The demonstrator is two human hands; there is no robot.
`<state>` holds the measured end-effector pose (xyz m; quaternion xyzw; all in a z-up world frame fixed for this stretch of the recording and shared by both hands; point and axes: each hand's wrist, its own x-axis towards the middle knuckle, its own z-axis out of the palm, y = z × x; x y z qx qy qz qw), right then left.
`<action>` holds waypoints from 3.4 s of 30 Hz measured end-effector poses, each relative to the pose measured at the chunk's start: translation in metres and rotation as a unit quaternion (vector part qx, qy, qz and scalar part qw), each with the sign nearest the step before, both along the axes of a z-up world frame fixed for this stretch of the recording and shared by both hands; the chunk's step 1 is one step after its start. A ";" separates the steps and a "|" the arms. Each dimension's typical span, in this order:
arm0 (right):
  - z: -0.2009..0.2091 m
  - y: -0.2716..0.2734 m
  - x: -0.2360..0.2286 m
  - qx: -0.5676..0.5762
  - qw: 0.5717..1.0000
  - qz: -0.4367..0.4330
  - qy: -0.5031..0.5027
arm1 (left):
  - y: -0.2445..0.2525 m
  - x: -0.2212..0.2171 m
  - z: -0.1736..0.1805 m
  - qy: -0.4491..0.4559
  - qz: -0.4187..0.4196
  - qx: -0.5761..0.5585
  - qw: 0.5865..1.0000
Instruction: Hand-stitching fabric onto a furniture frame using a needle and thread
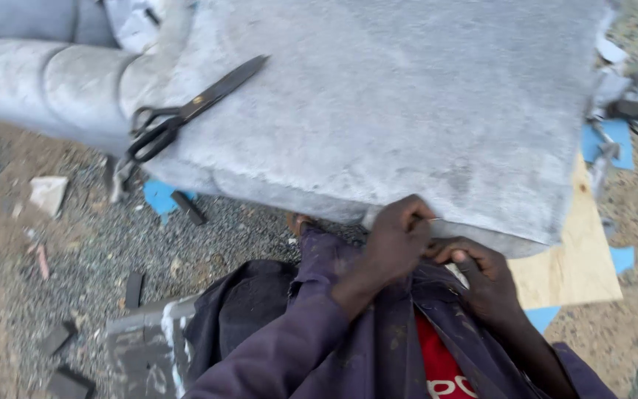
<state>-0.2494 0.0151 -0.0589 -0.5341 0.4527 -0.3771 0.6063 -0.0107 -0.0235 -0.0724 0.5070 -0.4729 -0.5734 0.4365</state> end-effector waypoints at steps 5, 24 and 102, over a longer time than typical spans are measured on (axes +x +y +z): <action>0.023 0.008 0.008 0.037 0.985 0.022 0.164 | 0.010 0.005 0.063 -0.116 -0.005 0.041 0.992; 0.051 0.000 0.020 -0.021 0.984 0.039 0.173 | 0.007 -0.004 0.103 -0.488 -0.125 -0.075 0.860; 0.154 -0.125 -0.008 0.118 0.849 0.148 0.493 | 0.009 -0.013 0.037 -0.548 -0.071 -0.282 0.785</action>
